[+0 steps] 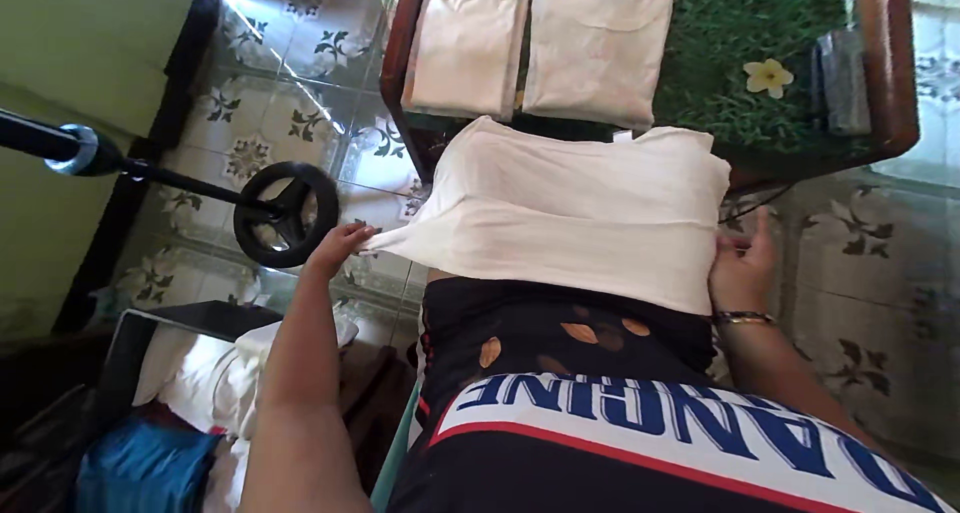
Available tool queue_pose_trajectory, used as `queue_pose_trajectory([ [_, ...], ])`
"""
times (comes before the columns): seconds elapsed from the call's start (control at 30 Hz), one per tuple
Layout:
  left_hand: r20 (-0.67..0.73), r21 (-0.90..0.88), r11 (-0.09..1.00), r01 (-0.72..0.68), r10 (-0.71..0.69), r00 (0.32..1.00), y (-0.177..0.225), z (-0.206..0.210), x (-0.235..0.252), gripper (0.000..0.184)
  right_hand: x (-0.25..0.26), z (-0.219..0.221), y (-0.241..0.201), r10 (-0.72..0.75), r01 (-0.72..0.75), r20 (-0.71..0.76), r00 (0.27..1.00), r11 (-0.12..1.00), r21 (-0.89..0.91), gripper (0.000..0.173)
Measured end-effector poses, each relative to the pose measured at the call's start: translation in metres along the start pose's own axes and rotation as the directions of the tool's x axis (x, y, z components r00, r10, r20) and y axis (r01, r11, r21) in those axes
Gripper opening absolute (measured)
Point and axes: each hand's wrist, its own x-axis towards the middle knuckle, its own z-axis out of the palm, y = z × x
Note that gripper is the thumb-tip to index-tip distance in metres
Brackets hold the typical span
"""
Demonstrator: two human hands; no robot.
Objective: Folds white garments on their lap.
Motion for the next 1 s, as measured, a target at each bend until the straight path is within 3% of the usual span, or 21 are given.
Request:
queue_pose_trajectory([
  [0.13,-0.055,-0.187,0.982,0.018,-0.029,0.998,-0.033,-0.015,0.004,0.028,-0.003,-0.002,-0.01,0.019,-0.019,0.002,1.0,1.0,-0.023,0.063],
  [0.2,-0.062,-0.186,0.982,0.024,-0.036,0.997,-0.053,-0.024,0.008,0.029,-0.003,-0.002,-0.014,0.038,-0.037,0.005,0.999,0.999,-0.032,0.062],
  [0.3,-0.088,-0.082,0.995,0.054,-0.061,0.994,-0.071,-0.034,0.011,0.036,-0.002,-0.002,-0.015,0.049,-0.049,0.003,0.999,0.998,-0.05,0.062],
  [0.47,-0.075,0.283,0.941,0.183,-0.169,0.983,-0.069,-0.036,0.02,0.052,-0.003,-0.002,-0.018,0.057,-0.057,0.003,0.998,0.997,-0.06,0.062],
  [0.6,-0.073,0.395,0.909,0.135,-0.116,0.991,-0.062,-0.018,0.034,0.048,-0.001,-0.005,-0.016,0.08,-0.08,0.008,0.997,0.995,-0.063,0.063],
  [0.67,-0.115,0.483,0.874,0.048,0.009,0.993,-0.032,0.0,0.03,0.052,-0.005,-0.013,-0.022,0.065,-0.066,-0.019,0.998,0.996,-0.062,0.069],
  [0.7,-0.148,0.501,0.864,-0.046,0.138,0.979,-0.008,0.013,0.02,0.053,-0.011,-0.019,-0.03,0.003,-0.005,-0.026,1.0,0.998,-0.059,0.073],
  [0.73,-0.178,0.506,0.845,-0.175,0.3,0.937,0.019,0.027,0.007,0.051,-0.019,-0.024,-0.038,-0.116,0.113,-0.033,0.993,0.99,-0.081,0.076],
  [0.83,-0.174,0.546,0.658,-0.519,0.694,0.698,0.096,0.091,-0.038,0.044,-0.05,-0.029,-0.068,-0.45,0.441,0.006,0.893,0.873,-0.206,0.076],
  [0.9,-0.036,0.638,0.464,-0.615,0.816,0.578,0.123,0.144,-0.053,0.049,-0.069,-0.009,-0.079,-0.52,0.525,0.082,0.85,0.823,-0.218,0.077],
  [0.93,0.069,0.69,0.359,-0.629,0.831,0.551,0.124,0.169,-0.053,0.053,-0.074,0.006,-0.076,-0.553,0.568,0.135,0.822,0.782,-0.255,0.075],
  [1.0,0.218,0.75,0.234,-0.619,0.796,0.564,0.113,0.202,-0.046,0.057,-0.072,0.028,-0.061,-0.548,0.604,0.256,0.796,0.697,-0.386,0.071],
])
